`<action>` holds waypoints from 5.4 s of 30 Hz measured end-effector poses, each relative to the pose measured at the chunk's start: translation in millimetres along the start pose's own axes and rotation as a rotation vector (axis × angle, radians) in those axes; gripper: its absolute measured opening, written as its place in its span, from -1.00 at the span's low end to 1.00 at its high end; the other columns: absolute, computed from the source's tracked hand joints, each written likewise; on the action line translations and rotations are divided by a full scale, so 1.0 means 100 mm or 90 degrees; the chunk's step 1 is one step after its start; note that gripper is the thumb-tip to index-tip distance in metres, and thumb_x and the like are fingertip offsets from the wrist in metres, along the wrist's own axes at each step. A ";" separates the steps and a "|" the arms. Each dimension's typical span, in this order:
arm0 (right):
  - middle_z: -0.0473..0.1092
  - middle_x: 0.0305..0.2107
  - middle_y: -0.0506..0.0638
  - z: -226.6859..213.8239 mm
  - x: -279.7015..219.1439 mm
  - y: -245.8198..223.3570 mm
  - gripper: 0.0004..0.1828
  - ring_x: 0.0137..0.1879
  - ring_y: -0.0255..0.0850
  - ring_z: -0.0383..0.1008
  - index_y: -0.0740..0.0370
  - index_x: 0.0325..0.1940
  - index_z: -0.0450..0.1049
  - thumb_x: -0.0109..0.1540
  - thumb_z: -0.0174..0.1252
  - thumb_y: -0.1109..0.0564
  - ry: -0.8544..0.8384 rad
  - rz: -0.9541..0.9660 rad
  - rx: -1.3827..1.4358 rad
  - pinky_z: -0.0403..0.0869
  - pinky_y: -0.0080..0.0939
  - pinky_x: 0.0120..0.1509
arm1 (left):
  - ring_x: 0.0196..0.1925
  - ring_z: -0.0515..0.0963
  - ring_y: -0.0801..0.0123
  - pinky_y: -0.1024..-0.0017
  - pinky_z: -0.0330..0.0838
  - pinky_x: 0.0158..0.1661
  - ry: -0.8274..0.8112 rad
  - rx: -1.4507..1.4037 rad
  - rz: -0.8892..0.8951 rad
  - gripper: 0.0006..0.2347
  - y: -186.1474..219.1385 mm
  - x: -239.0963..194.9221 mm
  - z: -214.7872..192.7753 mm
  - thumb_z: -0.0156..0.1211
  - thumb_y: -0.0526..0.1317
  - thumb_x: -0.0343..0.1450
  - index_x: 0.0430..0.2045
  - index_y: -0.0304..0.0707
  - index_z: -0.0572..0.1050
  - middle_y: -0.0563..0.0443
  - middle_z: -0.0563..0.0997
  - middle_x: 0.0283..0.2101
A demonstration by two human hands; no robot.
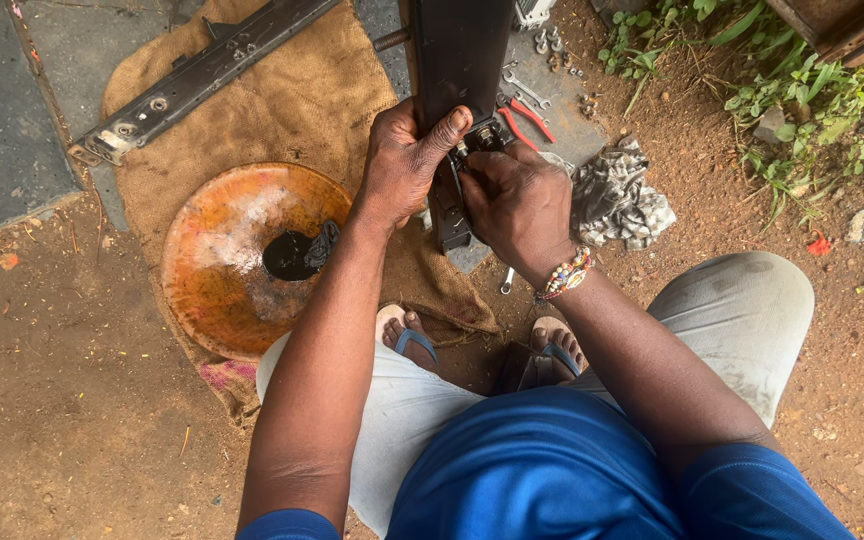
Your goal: The person sits on the ground and works on a metal frame, repeatedly inserting and adjusting small metal components into a slot. They use a rag to wipe the components and occasionally dip a rag into a bowl of dark liquid to apply it to the frame.
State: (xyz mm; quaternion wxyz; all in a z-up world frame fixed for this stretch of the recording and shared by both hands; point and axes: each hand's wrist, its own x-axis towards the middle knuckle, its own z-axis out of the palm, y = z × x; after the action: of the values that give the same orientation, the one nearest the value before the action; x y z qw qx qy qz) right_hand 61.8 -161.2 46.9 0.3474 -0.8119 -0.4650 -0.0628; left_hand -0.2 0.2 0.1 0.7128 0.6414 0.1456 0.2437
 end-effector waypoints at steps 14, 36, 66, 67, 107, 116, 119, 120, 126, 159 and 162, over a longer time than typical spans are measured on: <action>0.51 -0.38 0.08 -0.05 -0.02 0.04 -0.74 -0.39 -0.06 0.55 0.26 -0.10 0.64 0.19 0.39 0.10 -0.043 0.005 -0.002 0.52 -0.09 -0.28 | -0.30 0.50 0.60 0.53 0.45 -0.21 -0.058 -0.067 0.000 -0.72 0.11 -0.09 -0.03 0.27 0.05 0.46 -0.34 -0.19 0.59 0.21 0.56 -0.39; 0.50 -0.38 0.03 -0.08 0.12 0.10 -0.74 -0.30 -0.01 0.56 0.13 -0.12 0.64 0.14 0.41 0.05 -0.072 -0.008 -0.020 0.51 -0.01 -0.23 | -0.18 0.55 0.55 0.48 0.48 -0.08 -0.052 -0.109 -0.031 -0.70 0.10 -0.06 -0.05 0.31 0.00 0.47 -0.19 -0.29 0.60 0.14 0.63 -0.27; 0.56 -0.37 0.24 2.05 -1.10 3.50 -0.79 -0.25 0.05 0.61 0.19 -0.21 0.66 0.22 0.22 0.04 -0.071 0.468 0.023 0.55 -0.06 -0.06 | -0.28 0.50 0.56 0.61 0.41 -0.20 0.093 -0.124 -0.043 -0.87 0.01 -0.18 -0.17 0.45 -0.33 0.49 -0.23 -0.33 0.57 0.13 0.56 -0.30; 0.56 -0.36 0.25 2.08 -1.09 3.48 -0.80 -0.23 0.06 0.61 0.19 -0.21 0.67 0.26 0.22 0.05 -0.077 0.458 0.023 0.54 -0.05 -0.04 | -0.28 0.50 0.55 0.58 0.42 -0.17 0.081 -0.113 -0.024 -0.88 -0.01 -0.21 -0.19 0.45 -0.32 0.51 -0.23 -0.31 0.58 0.12 0.57 -0.29; 0.54 -0.10 0.14 -0.17 -0.11 0.70 -0.80 -0.02 -0.11 0.62 0.34 -0.07 0.58 0.28 0.17 0.46 -0.080 0.179 0.641 0.63 -0.13 0.16 | -0.26 0.56 0.60 0.54 0.50 -0.20 -0.021 0.009 -0.016 -0.71 0.09 0.02 0.06 0.34 -0.01 0.45 -0.22 -0.30 0.63 0.13 0.65 -0.32; 0.56 -0.29 0.10 -0.06 -0.13 0.07 -0.79 -0.24 -0.11 0.64 0.28 -0.10 0.58 0.19 0.38 0.23 0.026 -0.001 0.135 0.61 -0.18 -0.15 | -0.24 0.58 0.58 0.53 0.52 -0.19 -0.038 -0.002 -0.007 -0.72 0.11 -0.05 0.05 0.35 -0.03 0.45 -0.24 -0.31 0.62 0.13 0.66 -0.32; 0.55 -0.36 0.09 -0.04 -0.11 0.06 -0.81 -0.32 -0.08 0.62 0.26 -0.13 0.59 0.19 0.38 0.23 0.026 0.007 0.093 0.57 -0.14 -0.23 | -0.25 0.58 0.58 0.53 0.51 -0.20 -0.028 0.002 -0.014 -0.71 0.09 -0.04 0.02 0.35 -0.02 0.44 -0.24 -0.31 0.62 0.13 0.66 -0.32; 0.55 -0.36 0.10 -0.03 -0.10 0.07 -0.81 -0.33 -0.08 0.61 0.25 -0.12 0.60 0.19 0.37 0.23 0.020 0.012 0.082 0.56 -0.13 -0.23 | -0.25 0.58 0.58 0.54 0.51 -0.19 -0.024 0.002 -0.016 -0.71 0.08 -0.05 0.01 0.35 -0.02 0.44 -0.23 -0.30 0.62 0.13 0.66 -0.31; 0.57 -0.34 0.10 -0.02 -0.04 0.06 -0.82 -0.29 -0.05 0.62 0.22 -0.13 0.62 0.18 0.36 0.21 0.019 -0.003 0.087 0.56 -0.12 -0.17 | -0.23 0.57 0.58 0.53 0.50 -0.16 -0.010 -0.040 -0.026 -0.68 0.05 -0.02 0.00 0.38 0.01 0.42 -0.21 -0.29 0.62 0.12 0.65 -0.30; 0.51 -0.38 0.13 -0.06 -0.02 -0.02 -0.81 -0.35 0.09 0.55 0.21 -0.19 0.65 0.29 0.25 0.06 -0.063 0.072 -0.023 0.49 0.07 -0.25 | -0.19 0.62 0.54 0.50 0.56 -0.13 -0.012 -0.012 -0.031 -0.64 0.04 -0.04 0.01 0.35 0.08 0.41 -0.21 -0.28 0.61 0.09 0.66 -0.29; 0.52 -0.38 0.15 -0.06 -0.01 -0.04 -0.82 -0.35 0.11 0.55 0.23 -0.21 0.64 0.28 0.24 0.08 -0.068 0.074 -0.035 0.49 0.08 -0.26 | -0.24 0.61 0.53 0.48 0.56 -0.18 -0.002 0.009 -0.064 -0.63 0.04 -0.04 0.00 0.35 0.09 0.38 -0.22 -0.26 0.62 0.08 0.66 -0.31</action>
State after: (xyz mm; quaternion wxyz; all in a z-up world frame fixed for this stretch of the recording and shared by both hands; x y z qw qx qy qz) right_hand 59.1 -164.8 52.9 0.3028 -0.8489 -0.4331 -0.0117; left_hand -3.8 -2.1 3.5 0.7196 0.6389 0.1783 0.2055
